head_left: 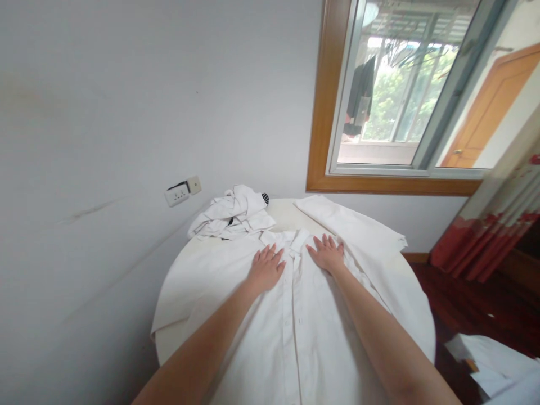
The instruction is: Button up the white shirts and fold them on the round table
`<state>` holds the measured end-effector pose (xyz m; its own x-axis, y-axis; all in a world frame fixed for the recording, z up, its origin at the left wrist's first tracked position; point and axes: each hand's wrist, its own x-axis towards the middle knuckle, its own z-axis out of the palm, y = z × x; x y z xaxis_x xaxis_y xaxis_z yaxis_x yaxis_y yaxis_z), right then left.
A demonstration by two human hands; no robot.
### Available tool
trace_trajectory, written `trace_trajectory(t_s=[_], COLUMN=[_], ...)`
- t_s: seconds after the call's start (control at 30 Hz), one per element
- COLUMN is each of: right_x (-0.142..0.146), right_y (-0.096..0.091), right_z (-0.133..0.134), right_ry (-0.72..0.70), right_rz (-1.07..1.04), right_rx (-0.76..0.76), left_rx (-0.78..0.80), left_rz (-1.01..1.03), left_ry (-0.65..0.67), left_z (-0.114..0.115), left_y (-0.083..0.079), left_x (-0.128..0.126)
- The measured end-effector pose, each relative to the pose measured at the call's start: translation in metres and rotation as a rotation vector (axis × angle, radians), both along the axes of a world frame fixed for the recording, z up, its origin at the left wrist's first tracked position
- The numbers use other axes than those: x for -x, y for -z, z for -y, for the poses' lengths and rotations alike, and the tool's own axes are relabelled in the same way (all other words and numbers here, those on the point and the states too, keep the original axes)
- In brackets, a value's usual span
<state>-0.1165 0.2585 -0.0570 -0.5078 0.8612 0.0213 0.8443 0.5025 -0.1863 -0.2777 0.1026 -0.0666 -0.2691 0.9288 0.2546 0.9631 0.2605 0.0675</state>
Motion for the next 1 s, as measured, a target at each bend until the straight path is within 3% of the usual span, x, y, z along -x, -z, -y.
trace_trajectory(t_s=[0.1,0.27,0.47,0.53,0.63,0.73,1.0], right_x=[-0.005,-0.013,0.016,0.032,0.047,0.049,0.042], right_y=[0.002,-0.005,-0.025,-0.025,-0.020,-0.016,-0.021], right_z=[-0.001,0.003,0.017,0.024,0.034,0.038,0.026], right_ry=[-0.020,-0.030,-0.283,-0.321,-0.252,-0.210,-0.326], right_rz=[-0.045,-0.218,-0.417,-0.383,-0.239,-0.166,-0.140], right_rx=[-0.075,-0.206,-0.158,-0.070,0.025,-0.014,-0.044], left_rx=[0.048,-0.136,-0.215,-0.230,-0.233,-0.215,-0.202], left_rz=[0.059,0.056,0.044,0.050,0.067,0.091,0.136], left_ry=[-0.046,-0.112,-0.079,-0.074,-0.065,-0.069,-0.084], left_z=[-0.007,-0.012,-0.010,-0.010,-0.009,-0.008,-0.008], left_y=[-0.005,-0.011,-0.005,-0.003,-0.002,-0.004,-0.007], left_x=[-0.002,-0.009,-0.005,-0.003,-0.002,-0.002,-0.003])
